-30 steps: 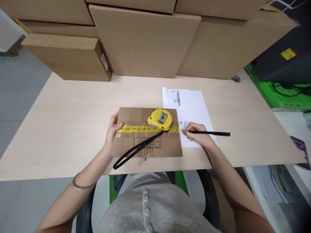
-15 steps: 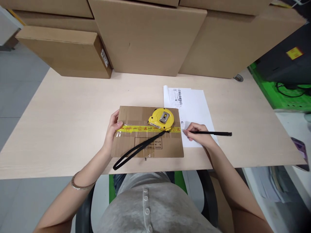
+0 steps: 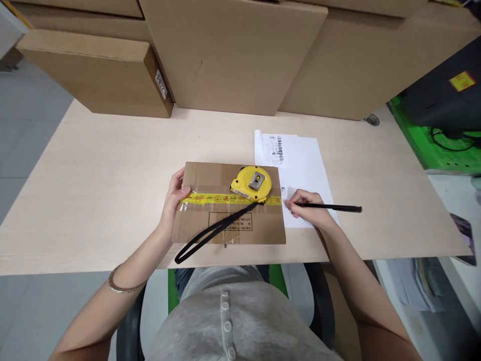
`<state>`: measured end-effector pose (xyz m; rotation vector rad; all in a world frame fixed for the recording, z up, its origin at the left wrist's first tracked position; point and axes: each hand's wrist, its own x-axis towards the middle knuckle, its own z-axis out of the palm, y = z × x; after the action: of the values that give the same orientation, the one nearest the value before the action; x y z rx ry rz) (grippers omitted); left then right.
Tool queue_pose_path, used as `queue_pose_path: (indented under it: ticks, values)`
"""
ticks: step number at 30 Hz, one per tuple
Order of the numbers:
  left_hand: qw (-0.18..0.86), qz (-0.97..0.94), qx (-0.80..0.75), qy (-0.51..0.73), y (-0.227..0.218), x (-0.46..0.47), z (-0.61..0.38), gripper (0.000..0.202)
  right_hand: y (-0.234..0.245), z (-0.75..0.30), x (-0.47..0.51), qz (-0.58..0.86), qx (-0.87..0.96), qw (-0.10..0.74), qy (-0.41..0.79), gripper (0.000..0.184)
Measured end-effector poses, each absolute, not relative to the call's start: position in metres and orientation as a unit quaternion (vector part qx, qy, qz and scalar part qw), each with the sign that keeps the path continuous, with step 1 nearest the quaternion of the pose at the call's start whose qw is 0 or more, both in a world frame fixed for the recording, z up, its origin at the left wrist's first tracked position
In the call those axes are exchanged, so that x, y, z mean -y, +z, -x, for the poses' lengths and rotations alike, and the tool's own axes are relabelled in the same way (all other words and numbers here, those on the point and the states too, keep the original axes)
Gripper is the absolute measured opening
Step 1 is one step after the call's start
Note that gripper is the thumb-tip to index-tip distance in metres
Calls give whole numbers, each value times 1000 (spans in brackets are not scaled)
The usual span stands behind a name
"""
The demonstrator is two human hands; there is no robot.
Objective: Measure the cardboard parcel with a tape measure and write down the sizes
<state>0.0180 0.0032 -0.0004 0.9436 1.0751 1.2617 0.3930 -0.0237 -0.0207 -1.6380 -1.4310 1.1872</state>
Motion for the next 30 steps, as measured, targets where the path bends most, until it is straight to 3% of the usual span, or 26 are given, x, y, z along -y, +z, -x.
queue_pose_path:
  ticks: [30]
  values:
    - [578, -399, -473, 532, -2, -5, -15, 48, -16, -393, 26, 623, 553, 312, 456, 32]
